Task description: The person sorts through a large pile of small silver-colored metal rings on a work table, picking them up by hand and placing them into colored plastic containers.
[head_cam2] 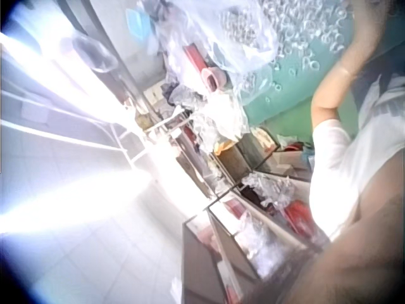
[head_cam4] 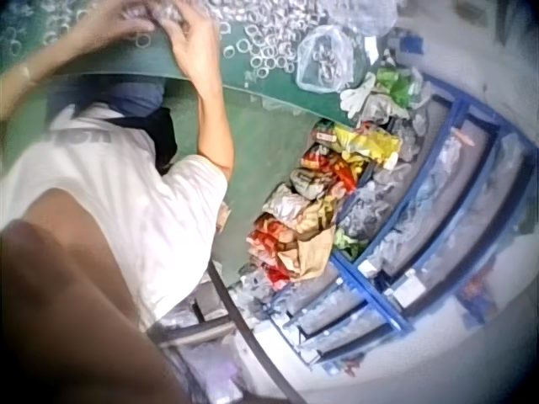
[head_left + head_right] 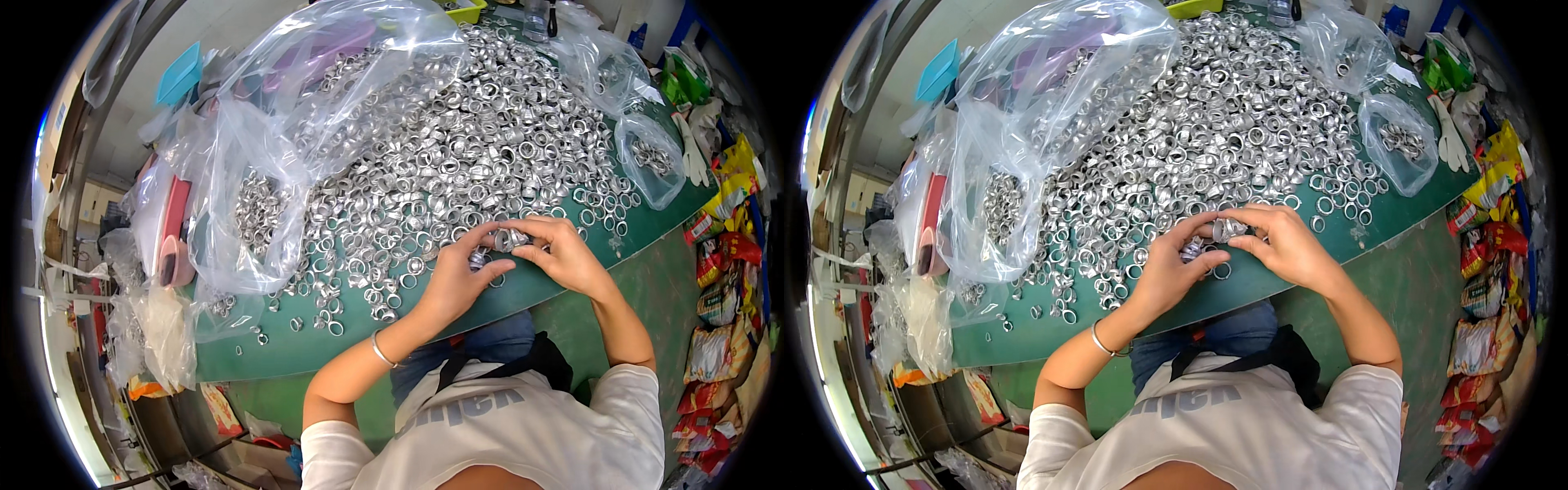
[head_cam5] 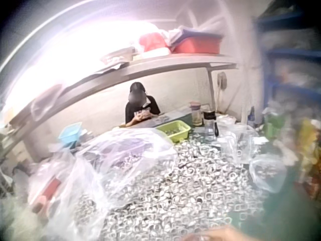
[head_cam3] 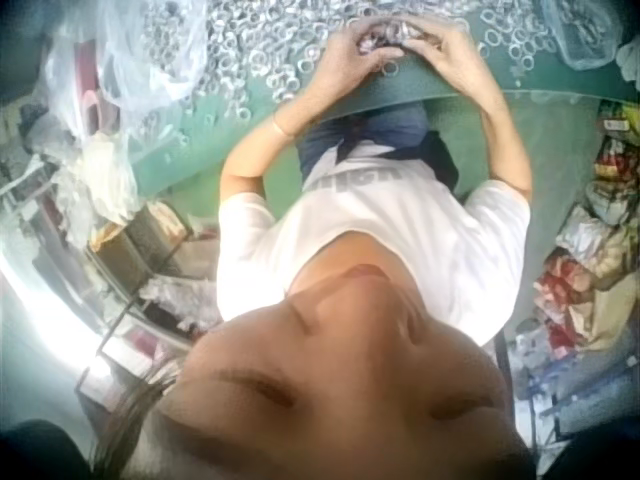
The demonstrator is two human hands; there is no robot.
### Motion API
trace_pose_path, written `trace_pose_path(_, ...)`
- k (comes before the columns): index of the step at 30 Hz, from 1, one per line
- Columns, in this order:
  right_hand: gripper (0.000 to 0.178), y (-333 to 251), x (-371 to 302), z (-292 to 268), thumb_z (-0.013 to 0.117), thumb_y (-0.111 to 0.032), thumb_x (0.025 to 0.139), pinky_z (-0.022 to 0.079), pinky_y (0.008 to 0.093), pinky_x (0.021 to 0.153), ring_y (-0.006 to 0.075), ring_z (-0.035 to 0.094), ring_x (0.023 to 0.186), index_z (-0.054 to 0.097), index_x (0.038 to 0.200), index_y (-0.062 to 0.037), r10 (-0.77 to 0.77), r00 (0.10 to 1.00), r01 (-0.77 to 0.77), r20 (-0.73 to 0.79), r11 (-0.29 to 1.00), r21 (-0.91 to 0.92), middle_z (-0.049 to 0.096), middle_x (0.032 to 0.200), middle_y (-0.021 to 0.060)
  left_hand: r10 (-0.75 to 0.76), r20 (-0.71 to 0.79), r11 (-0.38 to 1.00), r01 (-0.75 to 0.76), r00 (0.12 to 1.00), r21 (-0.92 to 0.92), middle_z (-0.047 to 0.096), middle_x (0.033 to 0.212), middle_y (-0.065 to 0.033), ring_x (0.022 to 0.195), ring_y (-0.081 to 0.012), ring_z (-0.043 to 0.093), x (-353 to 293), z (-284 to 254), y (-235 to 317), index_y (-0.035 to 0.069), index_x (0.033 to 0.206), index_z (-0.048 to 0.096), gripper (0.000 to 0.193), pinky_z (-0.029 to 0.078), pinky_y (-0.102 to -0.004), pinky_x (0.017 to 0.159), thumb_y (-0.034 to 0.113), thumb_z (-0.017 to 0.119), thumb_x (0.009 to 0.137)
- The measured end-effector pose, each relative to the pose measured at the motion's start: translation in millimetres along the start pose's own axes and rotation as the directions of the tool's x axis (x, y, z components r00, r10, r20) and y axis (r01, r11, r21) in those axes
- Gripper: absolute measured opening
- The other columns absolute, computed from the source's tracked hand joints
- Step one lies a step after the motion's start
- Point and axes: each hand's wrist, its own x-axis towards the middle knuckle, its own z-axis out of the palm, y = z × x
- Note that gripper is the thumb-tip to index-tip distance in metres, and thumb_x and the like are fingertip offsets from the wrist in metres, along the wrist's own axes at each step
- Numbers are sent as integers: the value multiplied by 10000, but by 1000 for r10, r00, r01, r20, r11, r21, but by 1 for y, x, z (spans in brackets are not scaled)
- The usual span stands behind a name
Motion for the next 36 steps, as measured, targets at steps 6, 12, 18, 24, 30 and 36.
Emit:
trace_pose_path(6, 334, 2, -6, 12, 656, -90, 777, 461, 315, 594, 252, 570, 641, 591, 1087, 16, -83, 995, 80, -55, 995, -54, 628, 897, 154, 222, -64, 951, -201, 973, 233, 635, 892, -107, 789, -209, 617, -3, -1, -3, 12, 1073, 603, 366, 481, -287, 706, 52, 710, 726)
trace_pose_path(12, 282, -7, -13, 23, 648, -40, 758, 454, 347, 591, 308, 578, 664, 596, 1025, 36, -154, 980, 125, -128, 970, -207, 594, 826, 178, 252, -51, 948, -236, 966, 211, 601, 916, -145, 813, -325, 608, -11, -5, -5, 3, 1026, 577, 317, 478, -351, 710, 49, 691, 734)
trace_pose_path(18, 284, -17, -16, 25, 654, -11, 735, 443, 356, 559, 314, 565, 642, 593, 1005, 52, -106, 994, 106, -5, 990, -93, 577, 791, 172, 174, -45, 980, -169, 984, 103, 625, 981, -126, 808, -287, 600, -29, -6, -4, 32, 1125, 572, 389, 475, -330, 749, 77, 686, 756)
trace_pose_path(24, 303, -15, -21, 39, 641, 6, 731, 435, 343, 532, 310, 545, 584, 580, 1024, 49, -161, 986, 164, 31, 973, -165, 571, 792, 161, 215, -24, 965, -208, 976, 159, 605, 901, -125, 767, -291, 588, -43, -13, -9, 59, 1120, 599, 382, 472, -347, 688, 36, 675, 747)
trace_pose_path(30, 290, -24, -24, 44, 628, 20, 742, 428, 292, 529, 214, 576, 588, 585, 1028, 52, -89, 995, 92, 41, 993, -69, 564, 784, 129, 145, -154, 987, -154, 977, -53, 619, 895, -104, 786, -232, 601, -49, -9, -11, 14, 1061, 611, 359, 472, -311, 720, 29, 703, 714)
trace_pose_path(36, 253, -21, -23, 49, 600, 30, 777, 448, 233, 580, 120, 580, 645, 584, 1027, 68, 17, 995, -38, 100, 975, 217, 591, 828, 104, 272, -193, 962, -269, 943, 46, 604, 943, -116, 867, -244, 590, -61, -14, -10, 14, 1017, 602, 334, 468, -327, 761, 22, 716, 703)
